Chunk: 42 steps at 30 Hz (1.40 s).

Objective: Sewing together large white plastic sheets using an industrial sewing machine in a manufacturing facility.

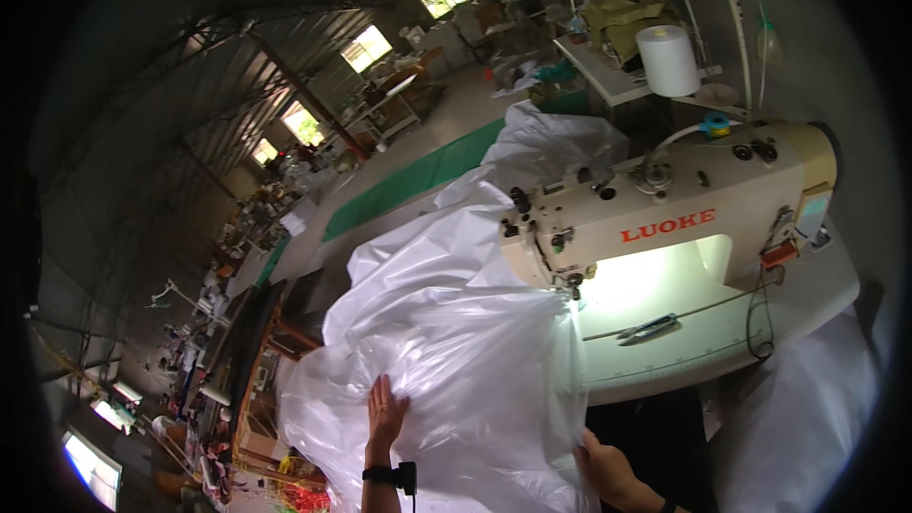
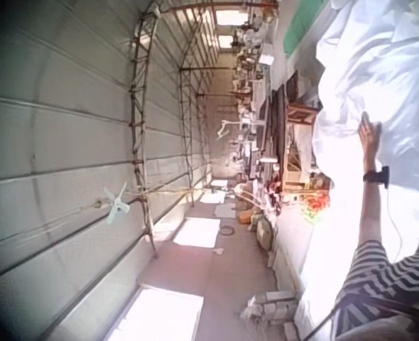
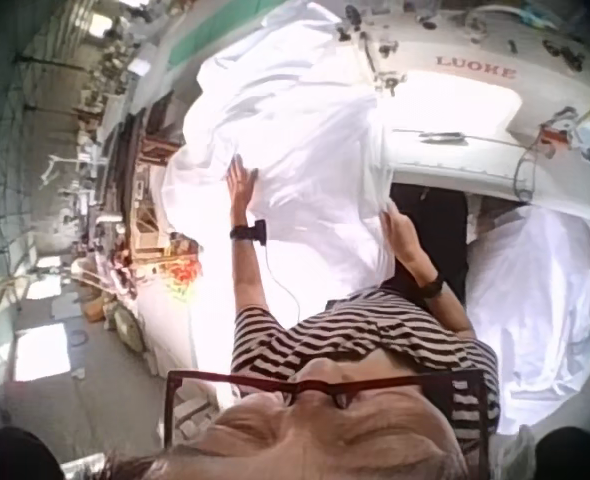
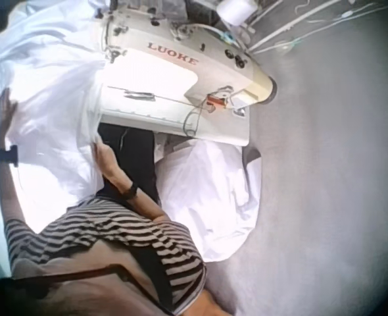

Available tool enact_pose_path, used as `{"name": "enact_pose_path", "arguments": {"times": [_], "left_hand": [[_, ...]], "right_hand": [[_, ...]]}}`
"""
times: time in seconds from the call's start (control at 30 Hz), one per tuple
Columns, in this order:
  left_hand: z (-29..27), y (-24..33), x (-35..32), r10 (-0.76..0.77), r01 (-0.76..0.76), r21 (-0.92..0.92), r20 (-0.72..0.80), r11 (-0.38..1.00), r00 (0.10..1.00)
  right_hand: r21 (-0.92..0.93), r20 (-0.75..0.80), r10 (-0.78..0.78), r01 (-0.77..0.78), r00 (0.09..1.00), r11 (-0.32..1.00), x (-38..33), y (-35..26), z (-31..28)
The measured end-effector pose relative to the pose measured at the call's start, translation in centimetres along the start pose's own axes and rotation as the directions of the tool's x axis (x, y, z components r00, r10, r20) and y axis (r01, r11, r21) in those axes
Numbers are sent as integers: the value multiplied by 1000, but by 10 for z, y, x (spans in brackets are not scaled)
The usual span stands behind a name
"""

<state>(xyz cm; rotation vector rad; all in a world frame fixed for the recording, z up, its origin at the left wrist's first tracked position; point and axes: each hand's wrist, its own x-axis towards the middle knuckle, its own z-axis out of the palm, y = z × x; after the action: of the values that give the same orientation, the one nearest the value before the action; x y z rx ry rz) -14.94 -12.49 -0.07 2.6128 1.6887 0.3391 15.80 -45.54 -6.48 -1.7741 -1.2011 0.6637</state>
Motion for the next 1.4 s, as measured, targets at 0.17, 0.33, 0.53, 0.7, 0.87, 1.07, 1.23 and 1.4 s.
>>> {"name": "enact_pose_path", "arguments": {"times": [0.17,0.33,0.53,0.7,0.87,1.07,1.23,1.4], "left_hand": [[-89,20,13,-100,91,128,62,988,993],[-130,103,83,458,-335,317,-515,887,725],[-12,49,56,-85,57,-144,-200,988,976],[20,1,80,-233,184,-206,-244,961,941],[-20,19,112,-268,281,20,-243,959,932],[-25,37,147,163,-142,196,-98,970,982],[-15,37,180,93,-32,277,-207,960,974],[-81,72,194,52,-35,49,-423,998,905]], "right_hand": [[33,58,-2,0,998,999,3,1,-3],[77,21,-78,76,997,994,7,-6,-5],[-6,48,68,-68,996,998,9,-3,-1],[28,70,68,-70,995,997,14,5,1],[33,61,41,-44,997,998,16,10,-1],[21,95,82,-85,992,996,16,15,3],[-2,80,37,-37,996,999,17,15,6],[44,85,58,-62,995,997,15,9,5]]}}
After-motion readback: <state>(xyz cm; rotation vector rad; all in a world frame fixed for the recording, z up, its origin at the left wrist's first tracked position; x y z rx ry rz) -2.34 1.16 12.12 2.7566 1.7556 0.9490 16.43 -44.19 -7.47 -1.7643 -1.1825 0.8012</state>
